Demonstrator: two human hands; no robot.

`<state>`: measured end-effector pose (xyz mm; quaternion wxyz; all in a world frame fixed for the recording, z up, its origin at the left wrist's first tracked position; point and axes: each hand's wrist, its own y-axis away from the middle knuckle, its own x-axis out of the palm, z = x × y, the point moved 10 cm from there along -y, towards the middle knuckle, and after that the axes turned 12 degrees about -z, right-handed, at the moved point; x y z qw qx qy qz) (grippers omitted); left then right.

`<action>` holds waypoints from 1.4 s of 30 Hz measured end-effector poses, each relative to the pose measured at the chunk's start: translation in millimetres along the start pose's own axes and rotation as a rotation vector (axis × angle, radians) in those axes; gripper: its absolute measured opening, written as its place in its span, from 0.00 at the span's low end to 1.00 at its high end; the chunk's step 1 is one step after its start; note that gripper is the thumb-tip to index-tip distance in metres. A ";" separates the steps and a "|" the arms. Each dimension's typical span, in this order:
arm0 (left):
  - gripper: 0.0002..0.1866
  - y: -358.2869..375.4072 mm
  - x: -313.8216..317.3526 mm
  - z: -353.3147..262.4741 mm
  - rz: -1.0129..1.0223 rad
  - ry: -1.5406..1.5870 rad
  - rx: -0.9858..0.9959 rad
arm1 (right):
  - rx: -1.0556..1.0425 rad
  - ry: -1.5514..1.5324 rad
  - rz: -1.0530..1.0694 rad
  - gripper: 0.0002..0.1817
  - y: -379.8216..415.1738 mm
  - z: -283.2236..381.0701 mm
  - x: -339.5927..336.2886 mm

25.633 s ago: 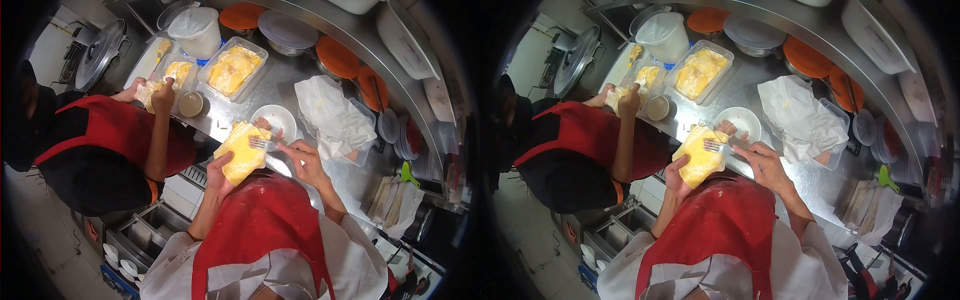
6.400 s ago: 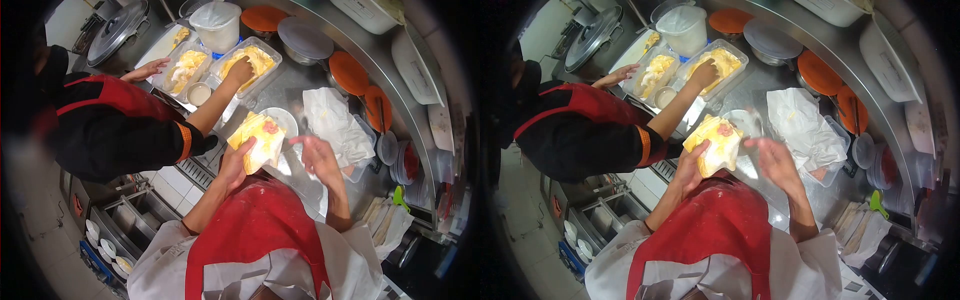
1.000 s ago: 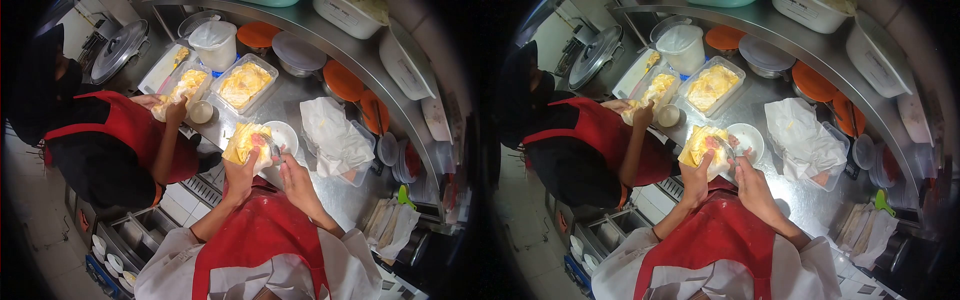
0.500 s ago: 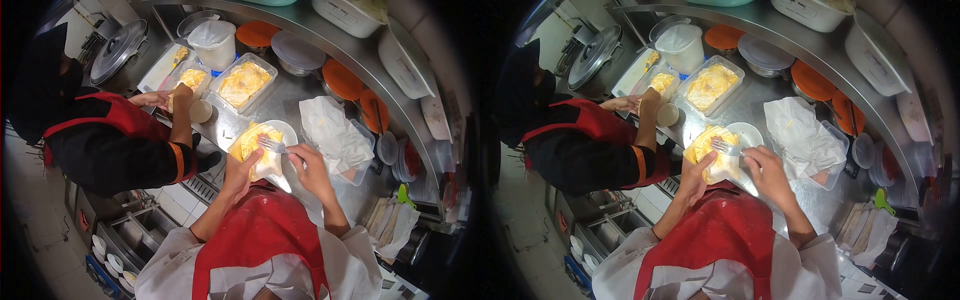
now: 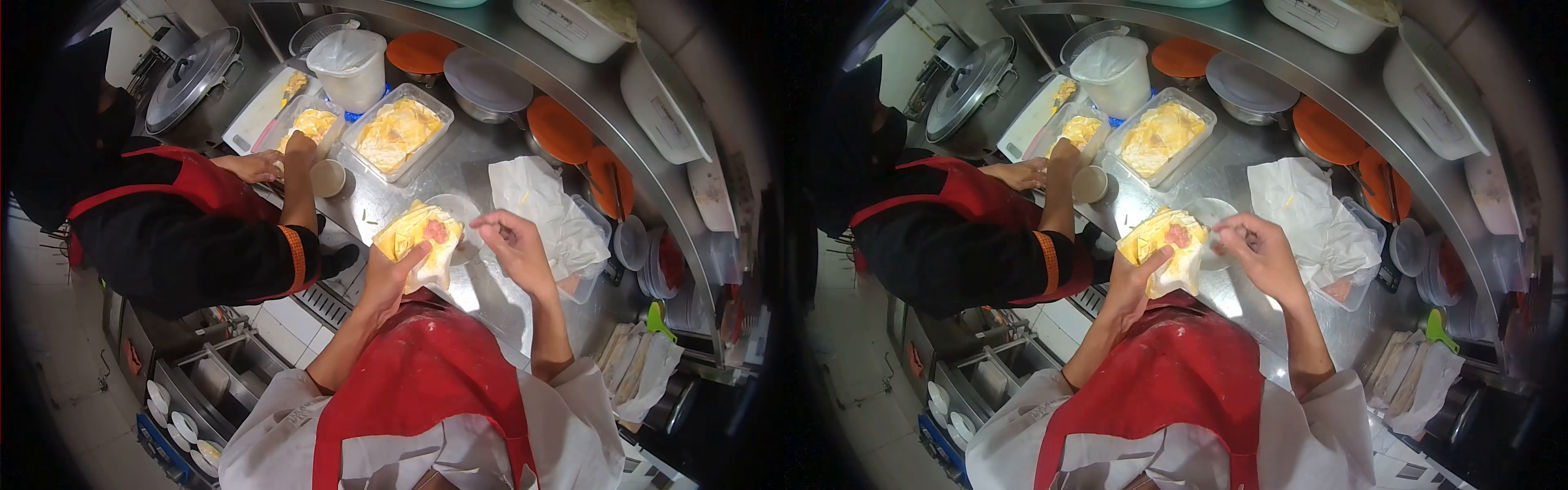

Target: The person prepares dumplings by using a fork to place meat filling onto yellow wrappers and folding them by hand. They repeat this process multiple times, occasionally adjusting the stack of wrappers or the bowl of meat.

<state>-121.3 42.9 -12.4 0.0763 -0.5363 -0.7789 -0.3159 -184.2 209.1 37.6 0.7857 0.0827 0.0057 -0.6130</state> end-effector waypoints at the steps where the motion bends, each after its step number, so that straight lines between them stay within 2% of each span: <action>1: 0.27 0.3 1.2 -3.3 0.006 -0.021 0.031 | 0.014 0.012 -0.004 0.10 -4.6 1.7 3.0; 5: 0.23 -2.2 1.6 -7.5 0.046 -0.119 0.110 | 0.006 0.097 0.033 0.12 -30.0 -3.6 20.8; 8: 0.22 -3.7 1.5 -3.7 0.076 -0.150 0.093 | -0.021 0.217 0.170 0.13 -40.1 -3.8 37.4; 12: 0.22 -6.6 -5.9 -2.5 0.036 -0.192 0.134 | 0.039 0.330 0.237 0.10 -47.4 -3.8 50.0; 14: 0.22 -3.2 -7.3 -1.7 0.025 -0.132 0.049 | 0.063 0.389 0.264 0.09 -45.3 -2.9 46.9; 19: 0.23 -4.1 -9.2 8.8 0.030 -0.072 -0.063 | 0.100 0.258 0.328 0.09 -44.9 -9.7 53.0; 21: 0.24 -4.0 -10.9 13.5 -0.008 0.054 -0.183 | 0.106 0.226 0.325 0.10 -43.7 -10.9 49.8; 25: 0.27 -2.9 -9.0 23.7 0.021 0.190 -0.314 | 0.025 0.277 0.221 0.11 -39.2 4.8 38.5; 27: 0.26 -2.4 -5.2 19.5 0.033 0.141 -0.265 | -0.059 0.398 0.162 0.11 -36.3 12.3 34.1; 30: 0.25 -5.1 -6.7 22.1 0.002 0.091 -0.229 | -0.333 0.467 0.054 0.09 -26.0 32.6 34.0; 33: 0.22 -8.3 -10.1 23.2 -0.053 0.087 -0.203 | -0.286 0.301 0.052 0.07 -18.4 29.3 37.6; 37: 0.21 -12.7 -16.6 27.6 -0.099 0.084 -0.196 | -0.383 0.361 0.034 0.06 -12.9 32.7 39.0; 39: 0.22 -10.5 -15.1 29.8 -0.087 0.134 -0.263 | -0.473 0.417 0.047 0.07 -7.1 40.0 41.0; 42: 0.22 -9.8 -14.2 33.2 -0.067 0.178 -0.338 | -0.469 0.389 0.081 0.09 -5.7 34.9 38.9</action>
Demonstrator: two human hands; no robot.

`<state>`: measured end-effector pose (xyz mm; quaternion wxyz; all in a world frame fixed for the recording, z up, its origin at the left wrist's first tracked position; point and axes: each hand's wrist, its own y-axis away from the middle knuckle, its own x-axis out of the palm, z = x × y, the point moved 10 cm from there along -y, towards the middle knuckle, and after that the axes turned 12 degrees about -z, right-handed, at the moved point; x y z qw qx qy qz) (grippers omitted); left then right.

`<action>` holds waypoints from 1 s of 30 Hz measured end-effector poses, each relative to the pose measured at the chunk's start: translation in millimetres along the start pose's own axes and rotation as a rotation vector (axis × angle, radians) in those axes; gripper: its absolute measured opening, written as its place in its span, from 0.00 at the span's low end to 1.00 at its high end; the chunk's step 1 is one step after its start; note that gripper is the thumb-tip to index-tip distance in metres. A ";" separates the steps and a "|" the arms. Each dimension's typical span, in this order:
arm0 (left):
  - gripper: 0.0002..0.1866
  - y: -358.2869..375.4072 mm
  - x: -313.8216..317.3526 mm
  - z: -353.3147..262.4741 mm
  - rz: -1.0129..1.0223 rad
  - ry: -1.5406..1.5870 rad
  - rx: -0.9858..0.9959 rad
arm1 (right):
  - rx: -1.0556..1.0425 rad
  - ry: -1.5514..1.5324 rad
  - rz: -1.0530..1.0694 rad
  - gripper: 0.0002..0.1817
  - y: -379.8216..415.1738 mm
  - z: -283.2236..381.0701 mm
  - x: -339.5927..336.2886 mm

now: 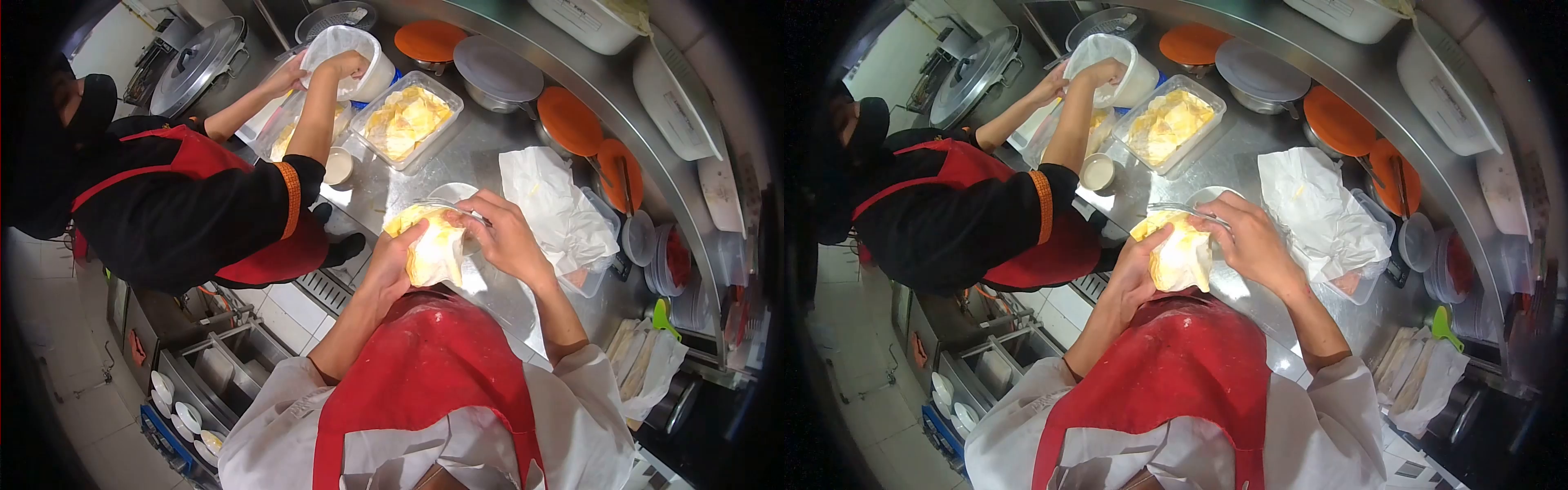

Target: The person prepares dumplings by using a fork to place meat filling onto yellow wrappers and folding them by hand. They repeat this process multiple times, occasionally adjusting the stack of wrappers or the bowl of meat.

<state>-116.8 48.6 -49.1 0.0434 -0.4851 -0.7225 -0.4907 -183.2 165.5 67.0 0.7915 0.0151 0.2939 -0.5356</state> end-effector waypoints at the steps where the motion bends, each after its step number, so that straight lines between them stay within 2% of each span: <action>1: 0.23 -0.8 -0.1 1.1 0.007 0.008 -0.022 | 0.016 0.000 0.029 0.09 1.0 -6.2 0.8; 3: 0.22 -2.1 1.4 1.9 0.050 0.019 -0.051 | 0.049 -0.001 0.089 0.10 1.1 -19.2 1.8; 6: 0.22 -1.8 2.0 1.0 0.074 0.015 -0.054 | 0.234 -0.086 0.168 0.09 3.4 -32.6 5.8; 9: 0.23 0.5 6.4 -2.8 0.094 -0.016 -0.008 | 0.392 -0.296 0.134 0.10 6.9 -46.7 13.7; 12: 0.23 2.8 9.0 -5.4 0.090 -0.059 0.038 | 0.446 -0.236 0.163 0.13 8.4 -53.1 16.8; 15: 0.23 3.2 7.5 -6.7 0.071 -0.110 0.081 | 0.448 -0.128 0.185 0.11 6.2 -44.3 14.2; 21: 0.23 6.9 9.2 -16.1 0.039 -0.159 0.202 | 0.308 -0.085 0.095 0.13 -0.5 -36.6 12.6; 25: 0.22 4.8 6.4 -16.5 0.034 -0.180 0.222 | 0.389 -0.068 0.089 0.12 3.7 -35.0 12.0; 27: 0.21 6.7 7.3 -12.8 0.017 -0.100 0.124 | 0.361 -0.001 0.048 0.11 7.0 -30.3 8.2; 30: 0.21 4.2 7.3 -0.6 0.057 -0.017 -0.048 | 0.089 0.018 -0.014 0.06 5.6 -0.6 -0.7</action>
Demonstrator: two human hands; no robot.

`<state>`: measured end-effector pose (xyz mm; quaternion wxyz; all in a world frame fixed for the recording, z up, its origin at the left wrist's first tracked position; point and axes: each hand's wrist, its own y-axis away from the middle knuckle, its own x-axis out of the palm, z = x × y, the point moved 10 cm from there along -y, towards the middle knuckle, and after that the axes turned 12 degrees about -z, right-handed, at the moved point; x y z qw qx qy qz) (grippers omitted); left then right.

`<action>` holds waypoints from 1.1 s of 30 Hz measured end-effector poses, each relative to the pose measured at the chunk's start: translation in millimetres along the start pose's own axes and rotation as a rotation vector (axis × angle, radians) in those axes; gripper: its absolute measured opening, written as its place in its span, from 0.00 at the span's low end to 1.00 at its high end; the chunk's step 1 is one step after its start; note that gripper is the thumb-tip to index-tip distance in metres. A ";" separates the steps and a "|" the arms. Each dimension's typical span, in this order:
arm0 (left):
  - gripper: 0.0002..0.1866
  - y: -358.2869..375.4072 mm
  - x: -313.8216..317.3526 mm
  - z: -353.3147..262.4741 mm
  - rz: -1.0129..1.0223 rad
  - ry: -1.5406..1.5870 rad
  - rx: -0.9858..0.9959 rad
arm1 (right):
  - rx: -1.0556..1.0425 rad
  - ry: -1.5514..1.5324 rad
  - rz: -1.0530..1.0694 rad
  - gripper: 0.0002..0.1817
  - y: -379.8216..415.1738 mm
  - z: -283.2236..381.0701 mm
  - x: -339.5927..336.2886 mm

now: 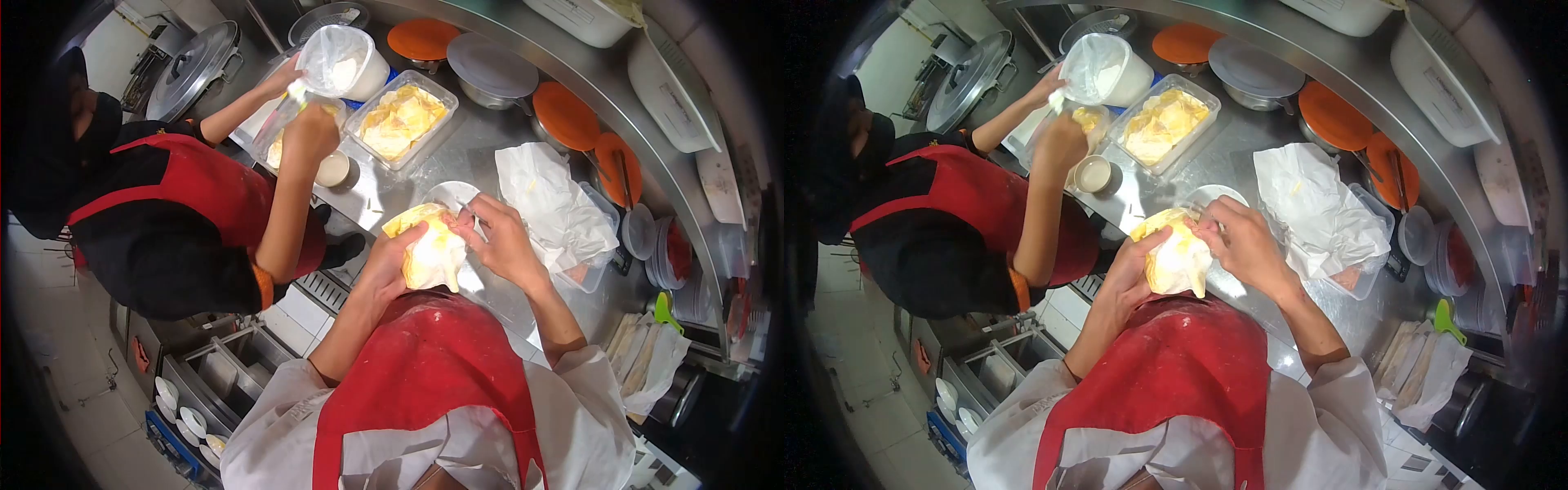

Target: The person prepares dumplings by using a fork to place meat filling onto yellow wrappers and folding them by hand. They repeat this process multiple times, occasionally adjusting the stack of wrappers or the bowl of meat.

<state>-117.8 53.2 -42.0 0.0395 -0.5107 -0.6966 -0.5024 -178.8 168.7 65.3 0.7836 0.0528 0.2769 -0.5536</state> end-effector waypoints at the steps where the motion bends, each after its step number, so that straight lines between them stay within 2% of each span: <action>1: 0.20 -1.9 -0.9 5.7 0.026 0.022 -0.060 | -0.062 0.000 0.011 0.05 1.5 5.0 0.0; 3: 0.20 -7.2 -3.8 13.8 0.088 0.062 -0.109 | -0.185 0.001 0.032 0.07 6.4 12.4 -1.2; 6: 0.21 -9.3 -2.0 23.4 0.145 0.134 -0.188 | -0.168 -0.002 0.137 0.10 9.3 1.6 0.6; 10: 0.21 -9.1 1.3 24.4 0.160 0.146 -0.208 | -0.179 -0.091 0.152 0.10 10.7 1.0 -2.5; 16: 0.22 -0.5 9.2 12.2 0.131 0.108 -0.136 | -0.148 -0.014 0.161 0.08 9.1 4.9 -4.1; 19: 0.21 0.3 4.8 2.1 0.026 -0.028 0.045 | -0.110 0.035 0.148 0.09 10.4 5.7 -3.1; 22: 0.20 0.1 5.2 -1.9 0.019 -0.075 0.131 | -0.135 0.070 0.121 0.10 10.9 8.0 -2.4; 26: 0.20 -1.4 3.6 4.7 -0.047 -0.099 0.077 | -0.150 0.064 0.102 0.13 16.0 12.1 0.2; 33: 0.19 -6.7 3.6 16.9 0.001 0.006 -0.036 | -0.154 0.026 0.127 0.12 18.8 12.0 -1.2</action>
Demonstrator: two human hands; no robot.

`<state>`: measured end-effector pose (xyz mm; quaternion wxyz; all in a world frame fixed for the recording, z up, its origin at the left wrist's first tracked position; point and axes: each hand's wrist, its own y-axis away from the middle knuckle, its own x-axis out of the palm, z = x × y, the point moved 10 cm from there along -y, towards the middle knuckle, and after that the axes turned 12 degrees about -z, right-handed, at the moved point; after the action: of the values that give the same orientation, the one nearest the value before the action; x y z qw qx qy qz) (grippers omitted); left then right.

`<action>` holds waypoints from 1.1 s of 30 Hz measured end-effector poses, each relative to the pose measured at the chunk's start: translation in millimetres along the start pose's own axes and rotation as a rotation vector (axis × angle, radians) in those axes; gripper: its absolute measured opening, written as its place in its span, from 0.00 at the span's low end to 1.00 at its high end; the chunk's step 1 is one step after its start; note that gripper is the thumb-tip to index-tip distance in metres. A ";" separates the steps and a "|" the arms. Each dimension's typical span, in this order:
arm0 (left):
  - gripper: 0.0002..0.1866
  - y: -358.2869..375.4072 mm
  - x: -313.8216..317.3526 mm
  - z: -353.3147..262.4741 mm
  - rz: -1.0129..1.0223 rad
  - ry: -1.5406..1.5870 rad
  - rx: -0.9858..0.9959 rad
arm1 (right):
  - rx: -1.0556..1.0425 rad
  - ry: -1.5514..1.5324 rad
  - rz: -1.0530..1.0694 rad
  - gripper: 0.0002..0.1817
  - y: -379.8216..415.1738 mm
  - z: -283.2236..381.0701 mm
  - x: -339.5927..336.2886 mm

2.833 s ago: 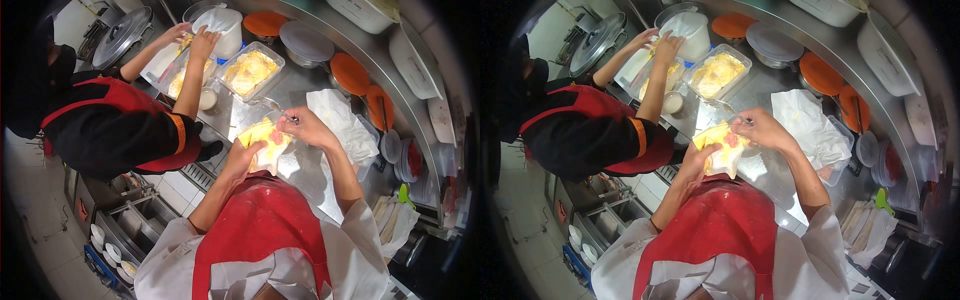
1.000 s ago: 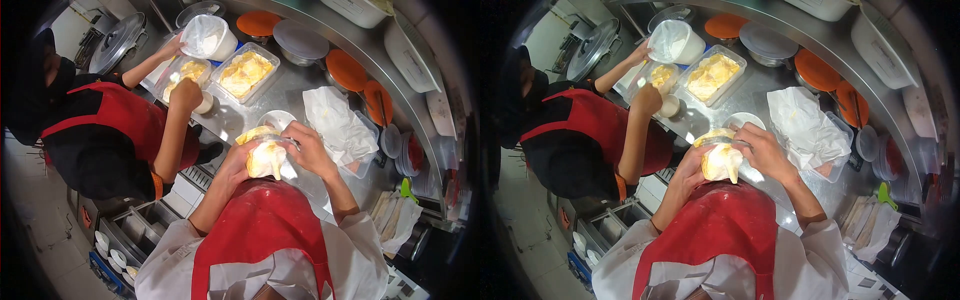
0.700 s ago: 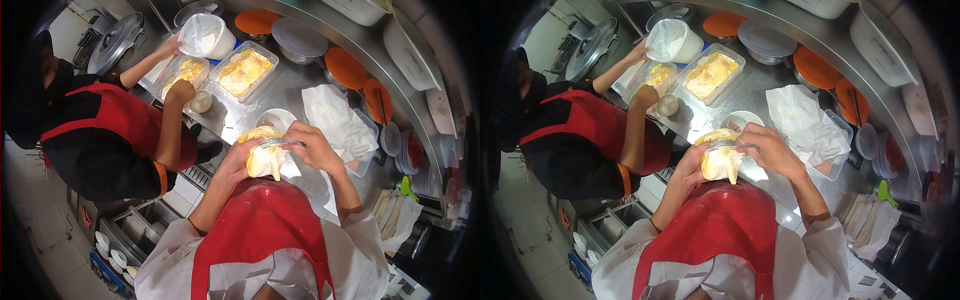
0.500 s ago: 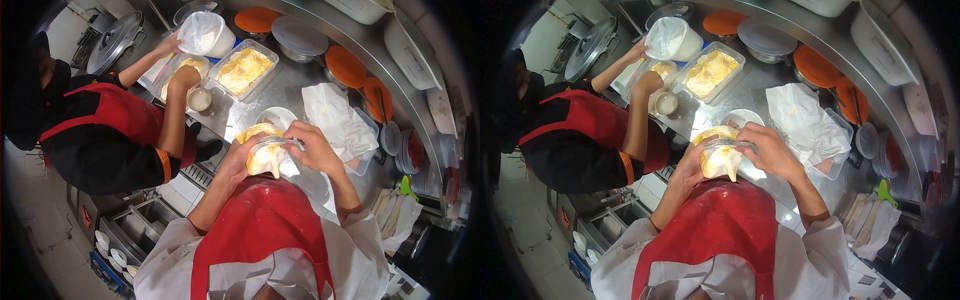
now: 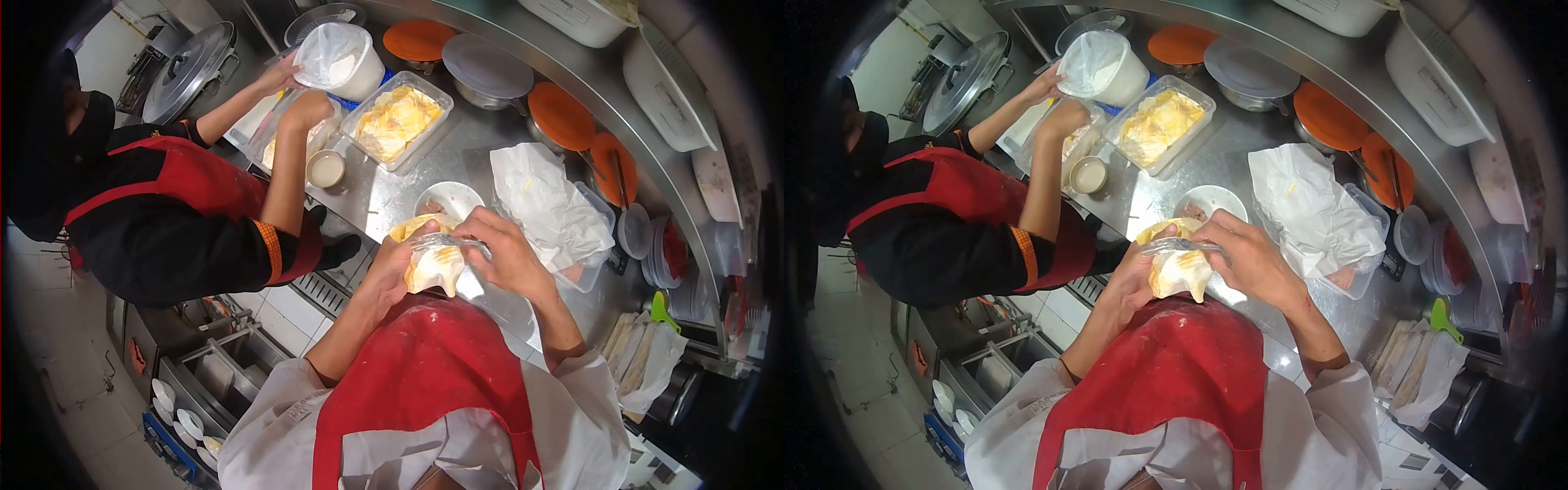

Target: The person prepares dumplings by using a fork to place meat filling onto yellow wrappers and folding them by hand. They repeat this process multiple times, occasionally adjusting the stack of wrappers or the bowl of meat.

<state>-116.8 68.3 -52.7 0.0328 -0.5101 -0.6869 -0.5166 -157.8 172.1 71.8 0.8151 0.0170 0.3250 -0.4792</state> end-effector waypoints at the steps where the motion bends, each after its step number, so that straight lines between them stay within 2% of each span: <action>1: 0.19 0.3 0.8 0.8 0.011 0.003 -0.003 | -0.005 0.003 0.016 0.11 0.6 0.2 0.1; 9: 0.19 4.0 -0.3 1.0 0.008 -0.122 0.088 | 0.036 0.039 0.054 0.09 -2.1 -0.5 -3.0; 12: 0.19 4.2 -0.6 1.0 -0.027 -0.134 0.087 | 0.106 0.065 0.015 0.07 -1.3 -5.9 -2.6; 15: 0.21 6.2 4.2 -0.5 -0.032 -0.164 0.108 | 0.135 0.055 -0.128 0.08 -1.9 -12.3 -12.3; 18: 0.23 5.8 7.3 -2.1 0.004 -0.186 0.154 | 0.387 -0.061 -0.175 0.07 7.2 -44.2 -19.7; 21: 0.22 10.2 8.1 -6.5 -0.016 -0.118 0.157 | 0.510 -0.170 -0.216 0.09 17.8 -64.5 -26.1; 24: 0.23 13.2 8.3 -10.1 -0.038 -0.060 0.174 | 0.783 -0.503 -0.217 0.14 44.0 -70.3 -18.5; 27: 0.23 15.3 6.0 -16.5 -0.061 -0.039 0.256 | 0.813 -0.626 -0.107 0.19 64.2 -45.5 2.5; 33: 0.22 25.4 8.3 -33.9 -0.114 -0.094 0.480 | 0.944 -0.799 -0.074 0.18 80.4 -43.4 34.5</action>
<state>-118.5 47.3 -15.0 0.0918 -0.4718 -0.8183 -0.3153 -104.9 203.7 -4.1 0.7612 0.1838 -0.2521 -0.5685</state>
